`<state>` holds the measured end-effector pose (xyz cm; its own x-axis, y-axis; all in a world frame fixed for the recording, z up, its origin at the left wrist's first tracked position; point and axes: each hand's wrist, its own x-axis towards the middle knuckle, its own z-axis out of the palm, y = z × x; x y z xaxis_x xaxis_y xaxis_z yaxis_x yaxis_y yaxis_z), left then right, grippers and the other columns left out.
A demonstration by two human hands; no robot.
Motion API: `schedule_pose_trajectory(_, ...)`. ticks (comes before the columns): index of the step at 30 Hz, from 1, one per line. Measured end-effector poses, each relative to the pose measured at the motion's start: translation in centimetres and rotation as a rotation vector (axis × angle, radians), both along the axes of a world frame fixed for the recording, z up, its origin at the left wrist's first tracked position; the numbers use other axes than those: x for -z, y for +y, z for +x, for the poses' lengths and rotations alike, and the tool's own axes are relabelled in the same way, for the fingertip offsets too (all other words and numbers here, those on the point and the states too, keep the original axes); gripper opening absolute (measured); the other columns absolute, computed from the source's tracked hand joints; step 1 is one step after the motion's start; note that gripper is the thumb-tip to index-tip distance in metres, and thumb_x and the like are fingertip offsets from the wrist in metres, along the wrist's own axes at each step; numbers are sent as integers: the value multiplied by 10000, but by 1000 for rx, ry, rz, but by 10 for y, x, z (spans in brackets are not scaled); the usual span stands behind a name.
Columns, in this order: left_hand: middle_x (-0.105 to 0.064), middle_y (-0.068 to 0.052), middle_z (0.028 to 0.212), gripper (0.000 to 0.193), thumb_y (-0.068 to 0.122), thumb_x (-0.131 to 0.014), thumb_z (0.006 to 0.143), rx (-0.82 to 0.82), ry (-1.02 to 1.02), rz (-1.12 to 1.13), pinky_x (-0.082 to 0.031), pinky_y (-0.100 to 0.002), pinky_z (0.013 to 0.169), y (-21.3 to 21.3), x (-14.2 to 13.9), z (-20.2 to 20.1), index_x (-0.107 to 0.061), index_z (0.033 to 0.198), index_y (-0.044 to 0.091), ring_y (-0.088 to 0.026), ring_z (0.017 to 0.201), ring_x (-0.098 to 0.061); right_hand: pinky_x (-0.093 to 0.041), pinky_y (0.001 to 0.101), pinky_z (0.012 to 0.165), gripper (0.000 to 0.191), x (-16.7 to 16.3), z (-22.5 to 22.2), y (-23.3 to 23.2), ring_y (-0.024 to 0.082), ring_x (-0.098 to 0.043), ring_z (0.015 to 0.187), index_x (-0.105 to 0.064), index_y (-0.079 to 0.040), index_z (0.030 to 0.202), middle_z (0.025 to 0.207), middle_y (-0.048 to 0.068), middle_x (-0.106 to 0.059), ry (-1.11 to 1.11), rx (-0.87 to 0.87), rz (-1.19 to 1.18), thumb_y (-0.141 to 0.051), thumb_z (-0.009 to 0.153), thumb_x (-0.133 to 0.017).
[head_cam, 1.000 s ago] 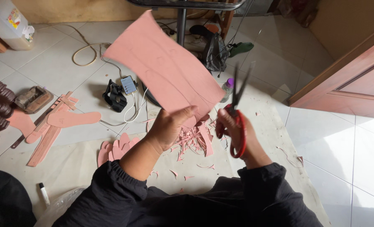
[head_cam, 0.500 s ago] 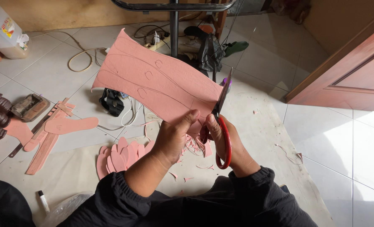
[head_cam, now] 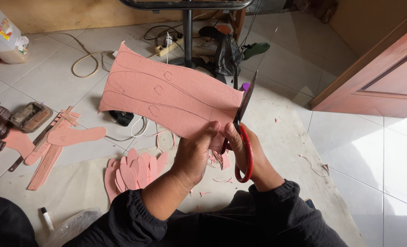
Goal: The person uses red-handled scissors to cut a pink foam sheet along pre-drawn outlines, producing multiple identical shapes. The person holds the foam with one hand and cuts with the other, placing finished pieces on the floor.
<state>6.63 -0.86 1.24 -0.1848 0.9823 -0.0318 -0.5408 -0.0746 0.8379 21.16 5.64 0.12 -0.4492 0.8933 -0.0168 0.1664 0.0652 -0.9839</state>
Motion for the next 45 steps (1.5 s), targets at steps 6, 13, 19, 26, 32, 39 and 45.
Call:
schedule_pose_trajectory(6, -686, -59, 971, 295, 287, -656, 996, -37, -70, -38, -508, -323, 766, 2, 4, 9, -699, 1073, 5, -155, 869, -626, -607, 350, 828, 714, 2, -5, -1, 186, -701, 895, -643, 31, 1015, 938, 125, -699, 0, 74, -29, -655, 944, -459)
schedule_pose_trajectory(13, -697, -48, 965, 289, 292, -646, 978, -27, -131, -70, -544, -312, 762, 0, -1, 11, -684, 1060, 18, -145, 860, -662, -555, 314, 681, 705, -2, -3, 0, 167, -636, 760, -636, 16, 919, 808, 106, -672, -73, 65, -10, -671, 937, -479)
schedule_pose_trajectory(19, -687, -73, 906, 275, 262, -635, 1001, -51, -96, -40, -517, -327, 682, -1, -1, 12, -693, 1017, -7, -168, 789, -637, -523, 292, 554, 685, -10, -3, -2, 154, -636, 616, -619, -9, 847, 679, 94, -638, -145, 68, 27, -671, 929, -464)
schedule_pose_trajectory(26, -675, -93, 870, 249, 218, -597, 1023, -21, -107, -2, -507, -317, 649, -2, 0, 14, -690, 995, -12, -179, 744, -624, -497, 292, 493, 628, -19, -9, -7, 147, -596, 528, -608, 6, 804, 595, 73, -615, -127, 95, -5, -587, 972, -486)
schedule_pose_trajectory(32, -688, -98, 907, 261, 228, -598, 1018, -8, -99, 13, -525, -329, 670, -2, -5, 6, -689, 1009, -16, -184, 770, -641, -431, 290, 409, 615, -31, -6, -7, 130, -534, 441, -601, 3, 759, 546, 58, -578, -166, 71, -35, -561, 981, -491)
schedule_pose_trajectory(39, -734, -107, 1025, 312, 236, -613, 998, 7, -36, -49, -555, -295, 837, -1, -5, -10, -734, 1048, -47, -165, 944, -695, -401, 279, 384, 548, -39, 1, -7, 106, -480, 419, -685, -61, 820, 537, 29, -529, -199, 27, -2, -569, 942, -522)
schedule_pose_trajectory(45, -744, -163, 1056, 309, 202, -617, 986, 66, -33, -10, -571, -326, 839, 3, -3, -23, -733, 1067, -72, -202, 950, -709, -421, 279, 386, 642, -42, 6, -3, 122, -495, 405, -603, -23, 691, 492, 46, -525, -320, 21, 30, -612, 934, -523)
